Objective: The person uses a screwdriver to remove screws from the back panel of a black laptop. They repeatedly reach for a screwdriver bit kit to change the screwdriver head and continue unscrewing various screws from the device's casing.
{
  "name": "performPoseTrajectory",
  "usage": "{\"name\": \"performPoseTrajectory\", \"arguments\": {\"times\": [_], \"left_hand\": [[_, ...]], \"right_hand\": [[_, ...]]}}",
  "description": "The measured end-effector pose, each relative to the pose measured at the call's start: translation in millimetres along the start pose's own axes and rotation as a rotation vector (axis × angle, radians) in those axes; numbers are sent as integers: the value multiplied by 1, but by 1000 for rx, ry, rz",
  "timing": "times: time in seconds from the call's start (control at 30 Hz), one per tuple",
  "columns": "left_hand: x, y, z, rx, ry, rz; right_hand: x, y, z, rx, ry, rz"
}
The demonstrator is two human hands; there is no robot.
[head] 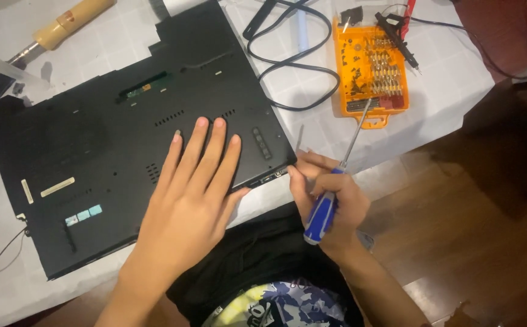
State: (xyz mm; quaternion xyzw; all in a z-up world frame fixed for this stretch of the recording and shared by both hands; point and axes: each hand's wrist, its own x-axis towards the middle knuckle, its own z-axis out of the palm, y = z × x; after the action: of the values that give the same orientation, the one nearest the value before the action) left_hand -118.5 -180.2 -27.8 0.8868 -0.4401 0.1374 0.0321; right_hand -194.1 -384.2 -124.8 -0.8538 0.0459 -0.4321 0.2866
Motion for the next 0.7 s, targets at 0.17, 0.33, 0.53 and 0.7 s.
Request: {"name": "performPoseTrajectory", "arguments": {"times": [0.17, 0.33, 0.53, 0.7], "left_hand": [[0, 1, -1, 35, -10, 9], [4, 1, -3, 42, -5, 7], [0, 0, -9, 30, -5, 4], [-4, -2, -8, -140, -9, -24]], "right_hand": [[28, -22, -6, 176, -57, -69], [31, -19, -4, 162, -62, -45], [48, -25, -15, 402, -198, 33], [46, -26, -20, 351, -197, 38]]}}
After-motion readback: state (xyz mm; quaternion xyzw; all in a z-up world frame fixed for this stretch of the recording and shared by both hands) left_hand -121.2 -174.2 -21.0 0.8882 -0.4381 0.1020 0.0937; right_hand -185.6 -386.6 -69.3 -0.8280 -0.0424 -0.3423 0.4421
